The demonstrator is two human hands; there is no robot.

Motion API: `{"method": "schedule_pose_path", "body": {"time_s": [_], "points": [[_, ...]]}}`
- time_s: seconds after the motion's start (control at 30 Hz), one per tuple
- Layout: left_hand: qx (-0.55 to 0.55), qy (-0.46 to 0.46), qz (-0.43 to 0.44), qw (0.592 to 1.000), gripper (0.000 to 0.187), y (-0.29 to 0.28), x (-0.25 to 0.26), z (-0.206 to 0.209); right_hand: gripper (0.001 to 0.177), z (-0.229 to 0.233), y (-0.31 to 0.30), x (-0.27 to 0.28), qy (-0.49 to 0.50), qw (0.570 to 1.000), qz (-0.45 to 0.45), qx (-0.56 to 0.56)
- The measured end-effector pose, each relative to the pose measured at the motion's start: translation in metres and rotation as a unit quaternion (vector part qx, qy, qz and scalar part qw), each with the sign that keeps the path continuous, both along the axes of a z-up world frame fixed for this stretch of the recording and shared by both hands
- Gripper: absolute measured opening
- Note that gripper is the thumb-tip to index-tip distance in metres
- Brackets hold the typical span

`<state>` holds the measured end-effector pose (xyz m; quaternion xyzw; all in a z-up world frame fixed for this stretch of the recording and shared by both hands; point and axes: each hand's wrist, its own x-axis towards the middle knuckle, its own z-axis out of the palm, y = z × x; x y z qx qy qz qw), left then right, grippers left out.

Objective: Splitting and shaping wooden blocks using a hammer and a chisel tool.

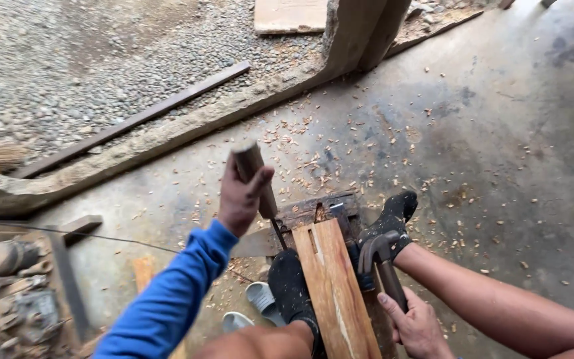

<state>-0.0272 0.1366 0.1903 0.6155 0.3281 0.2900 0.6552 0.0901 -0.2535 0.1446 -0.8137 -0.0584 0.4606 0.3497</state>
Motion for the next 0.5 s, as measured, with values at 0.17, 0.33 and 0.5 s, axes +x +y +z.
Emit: {"method": "schedule_pose_path", "body": {"time_s": [0.17,0.33,0.5], "points": [[-0.162,-0.063,0.090,0.981,0.076,-0.028,0.028,-0.121,0.037,-0.002,0.016,0.005,0.027,0.999,-0.011,-0.018],[-0.182,-0.047,0.118,0.975,0.072,-0.040,0.044,-0.159,0.038,0.004,0.040,0.004,0.030,0.999,0.011,-0.032],[-0.131,-0.080,0.047,0.987,0.069,-0.039,0.051,-0.139,0.037,0.013,0.061,0.010,0.042,0.997,0.021,-0.055]]}}
